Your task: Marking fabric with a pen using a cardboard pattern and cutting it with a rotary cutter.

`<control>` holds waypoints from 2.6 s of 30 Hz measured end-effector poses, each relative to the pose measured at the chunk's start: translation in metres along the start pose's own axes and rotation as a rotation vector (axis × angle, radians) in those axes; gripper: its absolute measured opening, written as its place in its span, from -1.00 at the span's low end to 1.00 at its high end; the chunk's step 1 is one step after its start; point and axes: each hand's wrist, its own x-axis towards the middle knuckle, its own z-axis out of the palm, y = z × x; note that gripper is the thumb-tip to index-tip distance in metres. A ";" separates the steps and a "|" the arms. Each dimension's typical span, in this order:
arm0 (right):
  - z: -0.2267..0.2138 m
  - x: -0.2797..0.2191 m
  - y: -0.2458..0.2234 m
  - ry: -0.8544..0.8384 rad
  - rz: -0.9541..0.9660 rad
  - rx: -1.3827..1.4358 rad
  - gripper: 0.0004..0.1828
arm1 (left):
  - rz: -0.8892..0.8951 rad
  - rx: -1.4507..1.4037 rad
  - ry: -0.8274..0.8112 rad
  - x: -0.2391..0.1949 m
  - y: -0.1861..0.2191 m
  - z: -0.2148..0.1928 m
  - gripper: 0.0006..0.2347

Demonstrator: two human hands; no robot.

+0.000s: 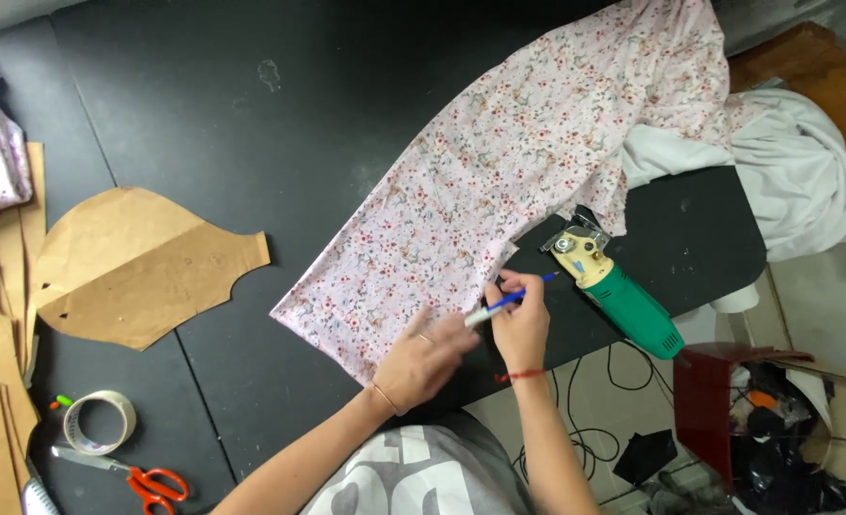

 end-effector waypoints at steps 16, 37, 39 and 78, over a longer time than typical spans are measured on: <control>0.040 0.015 0.020 0.269 -0.286 0.394 -0.58 | -0.233 0.232 0.049 -0.011 -0.014 -0.002 -0.70; 0.066 -0.080 0.006 -0.572 -1.075 -0.150 -0.57 | -0.756 0.808 0.300 -0.113 -0.105 -0.130 -0.54; 0.063 -0.080 0.003 -0.508 -0.952 -0.051 -0.67 | -0.719 0.857 0.274 -0.119 -0.129 -0.141 -0.50; 0.031 -0.047 -0.001 -0.103 -0.257 0.122 -0.53 | -0.780 -0.083 -0.055 0.050 -0.117 -0.085 -0.67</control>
